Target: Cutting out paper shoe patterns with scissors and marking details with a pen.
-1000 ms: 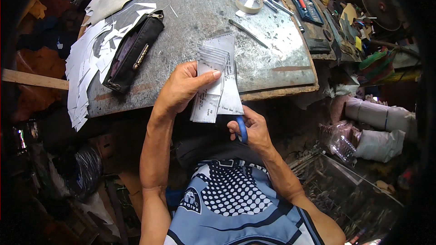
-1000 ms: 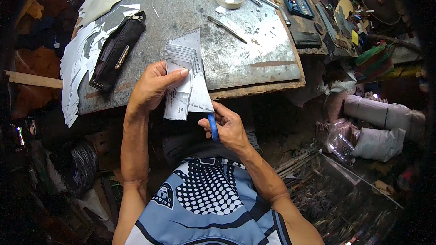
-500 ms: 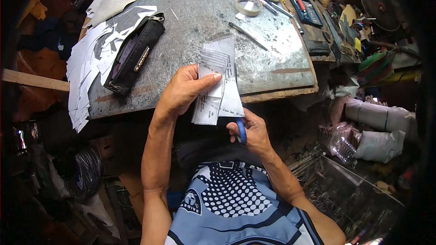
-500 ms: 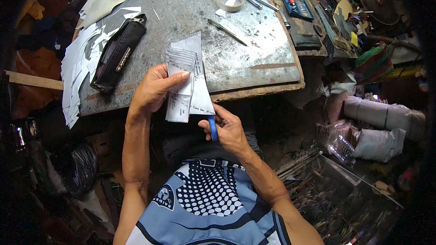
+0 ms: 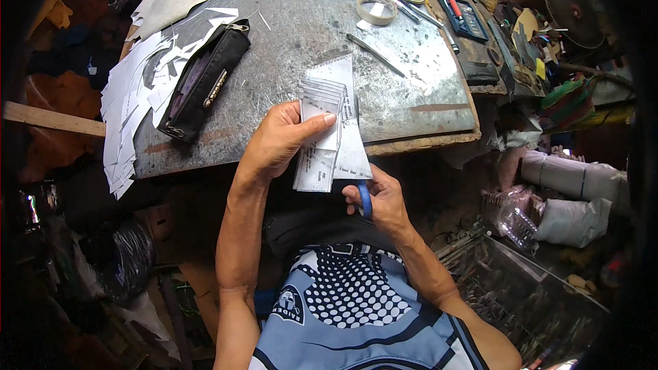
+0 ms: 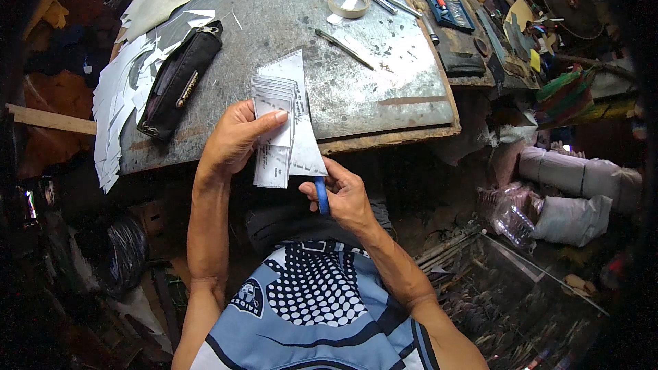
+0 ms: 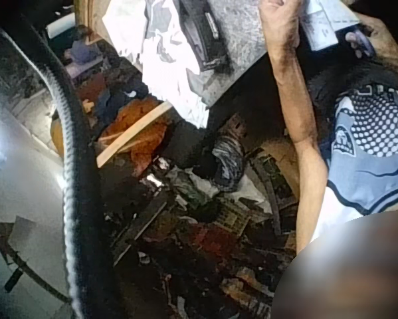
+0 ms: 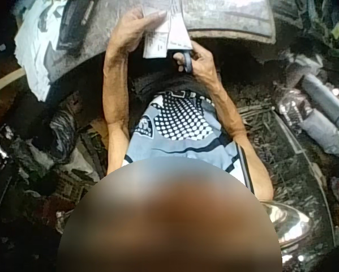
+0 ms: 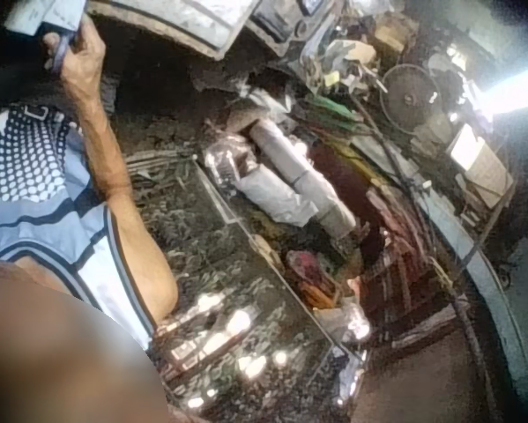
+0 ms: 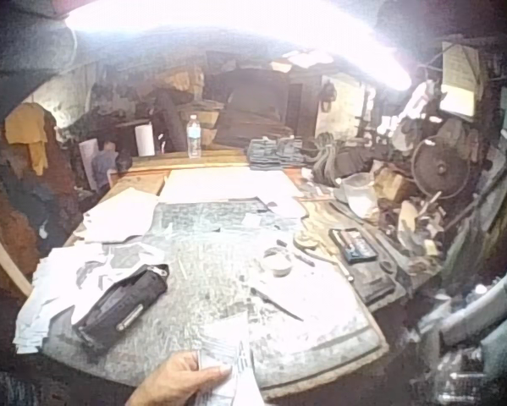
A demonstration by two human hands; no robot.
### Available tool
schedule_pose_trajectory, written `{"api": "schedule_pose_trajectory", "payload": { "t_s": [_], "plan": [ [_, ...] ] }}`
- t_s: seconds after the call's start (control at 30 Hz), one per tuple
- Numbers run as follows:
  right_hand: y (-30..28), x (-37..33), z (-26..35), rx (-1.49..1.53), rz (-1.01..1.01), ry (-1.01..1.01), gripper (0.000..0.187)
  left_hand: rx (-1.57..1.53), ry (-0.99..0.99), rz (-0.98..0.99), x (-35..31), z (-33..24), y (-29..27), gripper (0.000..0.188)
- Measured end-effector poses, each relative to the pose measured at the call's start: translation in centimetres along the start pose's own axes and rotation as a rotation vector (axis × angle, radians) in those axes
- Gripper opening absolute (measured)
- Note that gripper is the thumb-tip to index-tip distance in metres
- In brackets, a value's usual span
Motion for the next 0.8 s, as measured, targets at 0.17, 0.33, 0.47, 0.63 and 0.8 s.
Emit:
{"api": "schedule_pose_trajectory", "payload": {
  "t_s": [0.17, 0.33, 0.47, 0.63, 0.8],
  "plan": [
    [-0.05, -0.01, -0.13, -0.024, -0.003, -0.011, 0.051, -0.007, -0.021, -0.003, -0.01, 0.21, 0.01, 0.021],
    [-0.01, -0.08, -0.21, 0.017, -0.007, -0.007, 0.052, -0.004, -0.027, -0.008, -0.12, 0.15, 0.06, 0.021],
    [-0.02, -0.17, -0.16, 0.015, -0.013, 0.007, 0.052, -0.004, -0.030, -0.012, -0.09, 0.27, 0.02, 0.021],
    [0.06, -0.08, -0.17, 0.039, -0.005, 0.013, 0.052, -0.004, -0.013, -0.001, -0.21, 0.18, 0.05, 0.021],
    [-0.31, -0.15, 0.32, 0.015, -0.027, -0.037, 0.056, 0.011, -0.037, -0.001, -0.25, 0.13, 0.09, 0.020]
  ]
}}
Point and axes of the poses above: each hand's wrist, its own x-axis towards the middle knuckle, its own y-axis out of the palm, z = x × y, the point moved 8 cm from there along x, towards the middle knuckle, and after that the axes turned 3 degrees about z, right-handed, at the moved point
